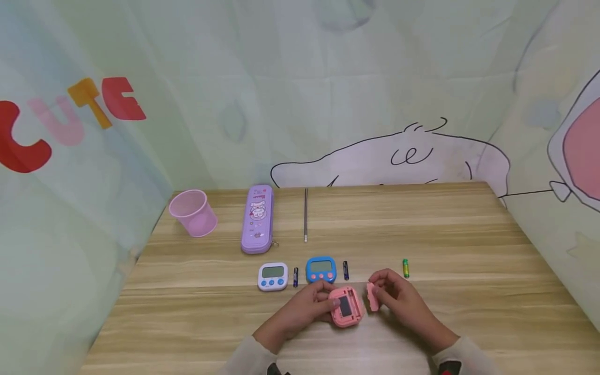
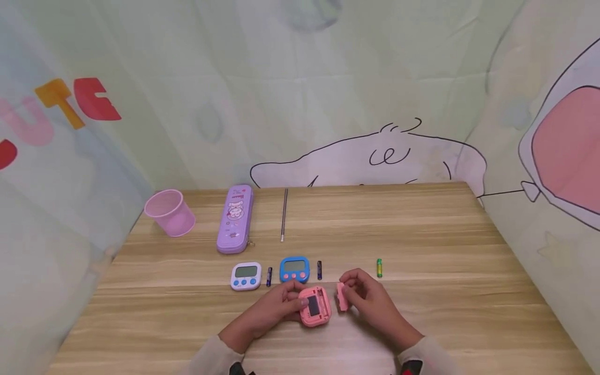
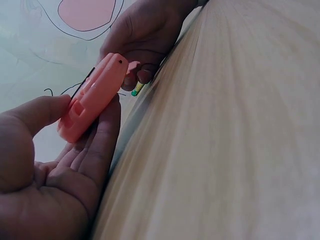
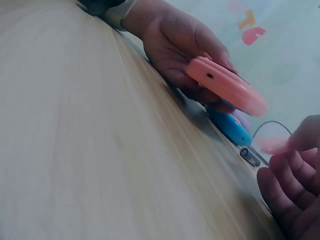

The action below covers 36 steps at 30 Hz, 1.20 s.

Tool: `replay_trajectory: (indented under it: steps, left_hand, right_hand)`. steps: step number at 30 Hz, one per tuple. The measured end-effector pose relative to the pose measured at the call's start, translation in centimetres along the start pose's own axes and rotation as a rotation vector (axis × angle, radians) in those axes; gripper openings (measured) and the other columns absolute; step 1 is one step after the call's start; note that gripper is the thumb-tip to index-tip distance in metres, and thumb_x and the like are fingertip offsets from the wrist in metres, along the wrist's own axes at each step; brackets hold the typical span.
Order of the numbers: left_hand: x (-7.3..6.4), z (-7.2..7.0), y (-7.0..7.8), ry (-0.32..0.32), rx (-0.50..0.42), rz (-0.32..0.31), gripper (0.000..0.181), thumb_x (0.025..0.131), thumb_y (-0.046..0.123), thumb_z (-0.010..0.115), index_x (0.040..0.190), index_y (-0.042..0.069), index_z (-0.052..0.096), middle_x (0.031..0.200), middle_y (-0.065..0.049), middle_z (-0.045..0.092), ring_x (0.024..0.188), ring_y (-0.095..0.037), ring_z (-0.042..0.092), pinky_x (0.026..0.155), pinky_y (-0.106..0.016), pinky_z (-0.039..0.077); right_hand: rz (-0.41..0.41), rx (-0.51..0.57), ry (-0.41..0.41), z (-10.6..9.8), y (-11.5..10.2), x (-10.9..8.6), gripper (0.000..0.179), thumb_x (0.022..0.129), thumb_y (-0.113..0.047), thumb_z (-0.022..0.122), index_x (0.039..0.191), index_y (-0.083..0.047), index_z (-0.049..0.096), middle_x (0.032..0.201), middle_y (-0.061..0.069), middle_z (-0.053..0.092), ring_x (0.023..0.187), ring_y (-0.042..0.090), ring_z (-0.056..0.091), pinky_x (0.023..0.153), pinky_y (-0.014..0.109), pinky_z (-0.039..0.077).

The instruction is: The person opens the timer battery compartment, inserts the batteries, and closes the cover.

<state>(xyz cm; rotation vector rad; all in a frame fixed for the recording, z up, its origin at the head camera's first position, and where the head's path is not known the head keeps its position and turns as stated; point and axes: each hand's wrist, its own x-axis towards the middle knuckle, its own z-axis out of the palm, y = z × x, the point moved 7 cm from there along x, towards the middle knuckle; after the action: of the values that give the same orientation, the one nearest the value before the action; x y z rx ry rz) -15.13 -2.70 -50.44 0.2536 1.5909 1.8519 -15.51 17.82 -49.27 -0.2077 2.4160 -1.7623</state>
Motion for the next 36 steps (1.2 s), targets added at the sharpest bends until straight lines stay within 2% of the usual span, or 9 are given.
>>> replay_trajectory:
  steps: [5,13,30,36]
  left_hand:
    - [-0.07,-0.01,-0.08,0.002,-0.003,-0.004,0.037,0.094,0.01,0.063,0.125,-0.006,0.048,0.111,-0.02,0.067,0.096,-0.029,0.068,0.082,-0.037,0.058]
    - [-0.08,-0.02,-0.02,0.0,0.005,-0.012,0.037,0.094,0.01,0.063,0.124,-0.005,0.049,0.112,-0.019,0.067,0.096,-0.029,0.068,0.082,-0.037,0.058]
    - [0.1,-0.16,-0.12,0.019,0.027,-0.032,0.036,0.094,0.011,0.064,0.124,-0.003,0.05,0.11,-0.017,0.068,0.096,-0.029,0.069,0.082,-0.037,0.059]
    - [0.19,-0.11,-0.19,0.001,0.032,-0.039,0.037,0.095,0.013,0.064,0.125,-0.002,0.05,0.111,-0.016,0.068,0.097,-0.028,0.068,0.083,-0.037,0.058]
  right_hand:
    - [-0.021,-0.119,0.032,-0.51,0.38,0.22,0.014,0.092,-0.018,0.069,0.104,-0.019,0.062,0.091,-0.001,0.065,0.08,0.018,0.063,0.072,0.028,0.056]
    - [-0.024,-0.245,0.017,-0.24,0.33,0.57,0.018,0.088,-0.017,0.073,0.104,-0.016,0.065,0.087,-0.005,0.064,0.076,0.011,0.061,0.067,0.025,0.056]
    - [-0.112,-0.303,0.033,-0.14,0.1,0.52,0.021,0.087,-0.011,0.073,0.104,-0.02,0.065,0.086,-0.008,0.062,0.073,0.009,0.057,0.061,0.023,0.054]
    - [-0.109,-0.313,0.028,-0.18,0.04,0.45,0.021,0.087,-0.011,0.073,0.104,-0.02,0.065,0.086,-0.008,0.061,0.073,0.009,0.057,0.061,0.023,0.053]
